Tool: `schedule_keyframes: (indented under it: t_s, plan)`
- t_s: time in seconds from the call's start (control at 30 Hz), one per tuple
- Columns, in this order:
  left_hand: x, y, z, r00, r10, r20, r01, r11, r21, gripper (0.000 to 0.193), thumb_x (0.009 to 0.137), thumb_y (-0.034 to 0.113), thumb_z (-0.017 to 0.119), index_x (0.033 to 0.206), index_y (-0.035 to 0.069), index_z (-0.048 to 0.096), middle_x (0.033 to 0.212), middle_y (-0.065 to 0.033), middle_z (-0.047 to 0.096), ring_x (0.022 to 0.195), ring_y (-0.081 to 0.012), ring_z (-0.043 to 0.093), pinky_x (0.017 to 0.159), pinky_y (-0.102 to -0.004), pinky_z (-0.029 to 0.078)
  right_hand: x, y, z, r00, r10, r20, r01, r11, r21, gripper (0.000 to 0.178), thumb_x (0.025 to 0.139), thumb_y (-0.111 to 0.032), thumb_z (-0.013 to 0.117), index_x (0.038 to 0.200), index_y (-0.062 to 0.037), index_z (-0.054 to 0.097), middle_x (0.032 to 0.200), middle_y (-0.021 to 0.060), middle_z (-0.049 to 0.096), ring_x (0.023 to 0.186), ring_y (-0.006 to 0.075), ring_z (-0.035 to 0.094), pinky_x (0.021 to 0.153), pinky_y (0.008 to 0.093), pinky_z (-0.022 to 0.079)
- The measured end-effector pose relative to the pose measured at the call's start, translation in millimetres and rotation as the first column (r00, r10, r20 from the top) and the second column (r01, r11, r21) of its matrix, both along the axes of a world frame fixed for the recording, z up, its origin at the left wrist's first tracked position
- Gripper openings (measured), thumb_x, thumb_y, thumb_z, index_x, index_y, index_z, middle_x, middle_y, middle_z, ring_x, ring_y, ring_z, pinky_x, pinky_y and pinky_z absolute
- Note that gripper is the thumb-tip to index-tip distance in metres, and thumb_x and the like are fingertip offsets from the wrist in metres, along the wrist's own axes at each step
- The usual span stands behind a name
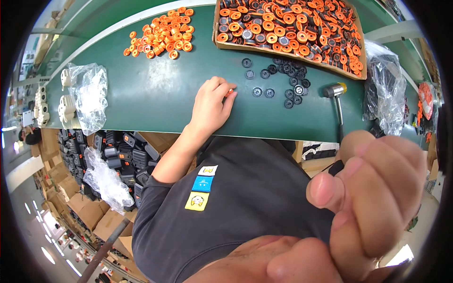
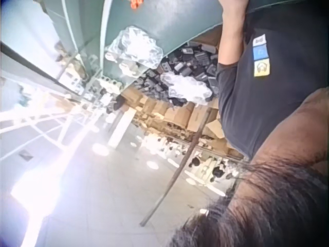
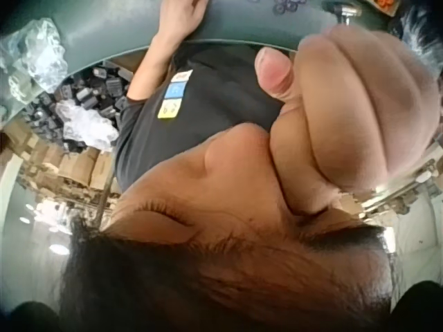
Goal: Manually assembling small orange and black circular plastic components.
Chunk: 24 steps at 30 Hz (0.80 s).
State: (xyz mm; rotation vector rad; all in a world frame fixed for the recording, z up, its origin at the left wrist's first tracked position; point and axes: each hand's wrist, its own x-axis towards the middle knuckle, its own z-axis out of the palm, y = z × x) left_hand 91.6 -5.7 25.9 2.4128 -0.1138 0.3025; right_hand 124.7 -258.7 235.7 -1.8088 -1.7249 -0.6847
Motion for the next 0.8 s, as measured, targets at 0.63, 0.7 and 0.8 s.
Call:
schedule_keyframes:
  t_s: [0.63, 0.7, 0.8]
  plan:
    - [7, -14, 7, 0.991, -0.064, -0.117, 0.025, 0.951, -0.307, 0.025, 0.090, -0.005, 0.061, 0.113, 0.004, 0.068, 0.114, -0.0127, 0.059, 0.097, -0.0227, 0.063, 0.083, -0.0294, 0.052, 48, 23, -141, 0.780, -0.266, -0.567, 0.242, 0.963, -0.120, 0.029, 0.082, -0.010, 0.073, 0.065, -0.0041, 0.050, 0.069, 0.0092, 0.048, 0.063, 0.0310, 0.052, 0.054, 0.0391, 0.040]
    - [7, -10, 5, 0.984, -0.072, -0.163, 0.001, 0.916, -0.401, 0.028, 0.090, -0.009, 0.059, 0.115, 0.002, 0.066, 0.119, -0.0101, 0.056, 0.097, -0.0173, 0.061, 0.086, -0.0285, 0.052, 45, 33, -196, 0.631, -0.414, -0.656, 0.302, 0.910, -0.284, 0.015, 0.079, -0.007, 0.073, 0.087, -0.0042, 0.060, 0.088, 0.0099, 0.056, 0.080, 0.0308, 0.059, 0.068, 0.0400, 0.048]
    - [5, -6, -8, 0.971, -0.087, -0.222, -0.058, 0.816, -0.575, 0.024, 0.091, -0.003, 0.063, 0.113, 0.004, 0.067, 0.114, -0.0095, 0.055, 0.091, -0.0145, 0.063, 0.081, -0.0262, 0.051, 35, 43, -217, 0.717, -0.412, -0.562, 0.338, 0.911, -0.237, 0.025, 0.077, -0.008, 0.074, 0.101, -0.0066, 0.066, 0.095, 0.0072, 0.060, 0.093, 0.0286, 0.059, 0.081, 0.0418, 0.048]
